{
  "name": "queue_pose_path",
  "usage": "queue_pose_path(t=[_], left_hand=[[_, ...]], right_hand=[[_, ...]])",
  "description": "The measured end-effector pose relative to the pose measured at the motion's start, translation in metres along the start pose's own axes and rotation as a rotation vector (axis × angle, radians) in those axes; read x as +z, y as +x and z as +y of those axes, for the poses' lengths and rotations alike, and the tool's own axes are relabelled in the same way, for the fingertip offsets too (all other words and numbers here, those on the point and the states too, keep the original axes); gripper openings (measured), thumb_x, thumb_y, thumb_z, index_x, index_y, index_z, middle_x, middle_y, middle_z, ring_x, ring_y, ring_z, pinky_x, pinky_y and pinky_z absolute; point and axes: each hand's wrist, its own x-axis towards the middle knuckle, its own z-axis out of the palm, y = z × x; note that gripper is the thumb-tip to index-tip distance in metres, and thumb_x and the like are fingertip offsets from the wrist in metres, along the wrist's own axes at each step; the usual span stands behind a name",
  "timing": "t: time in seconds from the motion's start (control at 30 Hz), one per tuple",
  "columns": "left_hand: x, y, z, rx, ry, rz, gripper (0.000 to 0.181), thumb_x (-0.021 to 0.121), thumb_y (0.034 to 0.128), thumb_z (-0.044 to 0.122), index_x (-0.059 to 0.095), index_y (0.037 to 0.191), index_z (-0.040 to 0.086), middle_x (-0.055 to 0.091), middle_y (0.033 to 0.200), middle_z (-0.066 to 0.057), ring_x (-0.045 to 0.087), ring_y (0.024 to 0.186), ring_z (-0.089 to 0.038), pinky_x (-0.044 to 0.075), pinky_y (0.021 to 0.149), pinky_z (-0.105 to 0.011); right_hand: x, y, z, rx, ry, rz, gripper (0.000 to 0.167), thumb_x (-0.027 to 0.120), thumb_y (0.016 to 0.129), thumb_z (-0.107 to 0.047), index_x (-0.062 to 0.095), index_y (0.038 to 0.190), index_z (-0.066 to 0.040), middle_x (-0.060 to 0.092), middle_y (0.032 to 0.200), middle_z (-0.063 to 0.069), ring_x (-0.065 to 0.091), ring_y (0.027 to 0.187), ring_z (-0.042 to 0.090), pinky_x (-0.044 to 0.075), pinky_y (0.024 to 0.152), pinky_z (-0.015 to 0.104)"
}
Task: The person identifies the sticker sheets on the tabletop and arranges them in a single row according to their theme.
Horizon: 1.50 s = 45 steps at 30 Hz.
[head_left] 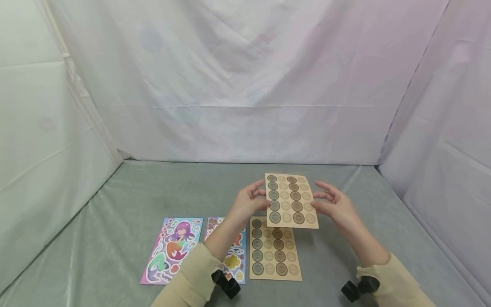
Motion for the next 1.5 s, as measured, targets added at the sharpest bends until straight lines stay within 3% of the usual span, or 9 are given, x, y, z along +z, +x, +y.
queue_pose_path(t=[0.37,0.73,1.0,1.37,1.5], left_hand=[[0.007,-0.01,0.0,-0.027,-0.005,-0.03,0.07,0.066,0.0789,-0.007,0.043,0.143,0.008,0.064,0.105,-0.009,0.065,0.08,-0.019,0.054,0.079,-0.034],[0.013,-0.01,-0.009,-0.033,-0.038,-0.059,0.068,0.067,0.0778,-0.009,0.046,0.141,0.008,0.065,0.1,-0.008,0.065,0.077,-0.017,0.055,0.078,-0.034],[0.017,-0.013,-0.011,-0.041,-0.02,-0.076,0.069,0.068,0.0779,-0.007,0.046,0.141,0.01,0.066,0.1,-0.007,0.064,0.077,-0.016,0.054,0.078,-0.033],[0.021,-0.016,-0.015,-0.05,-0.024,-0.103,0.071,0.068,0.077,-0.008,0.046,0.141,0.012,0.067,0.098,-0.008,0.065,0.069,-0.017,0.055,0.076,-0.042],[0.023,-0.017,-0.017,-0.059,-0.04,-0.116,0.071,0.068,0.0772,-0.009,0.046,0.141,0.012,0.066,0.096,-0.008,0.065,0.07,-0.018,0.056,0.071,-0.037]], right_hand=[[-0.007,-0.01,0.005,0.005,-0.019,-0.022,0.073,0.065,0.086,0.002,0.027,0.148,0.001,0.061,0.101,0.008,0.065,0.08,0.013,0.055,0.075,0.029],[-0.012,-0.02,0.011,0.03,-0.029,-0.028,0.072,0.065,0.088,-0.001,0.026,0.149,0.001,0.061,0.102,0.007,0.063,0.082,0.013,0.054,0.077,0.03],[-0.015,-0.026,0.014,0.025,0.031,-0.025,0.072,0.064,0.087,0.002,0.025,0.148,0.003,0.062,0.098,0.004,0.064,0.08,0.014,0.055,0.075,0.029],[-0.023,-0.03,0.019,0.005,0.023,-0.064,0.073,0.064,0.086,0.002,0.024,0.147,0.006,0.063,0.098,0.004,0.065,0.081,0.015,0.055,0.074,0.031],[-0.025,-0.032,0.023,0.006,0.011,-0.08,0.072,0.064,0.086,0.003,0.025,0.146,0.008,0.064,0.099,0.006,0.066,0.083,0.017,0.056,0.074,0.032]])
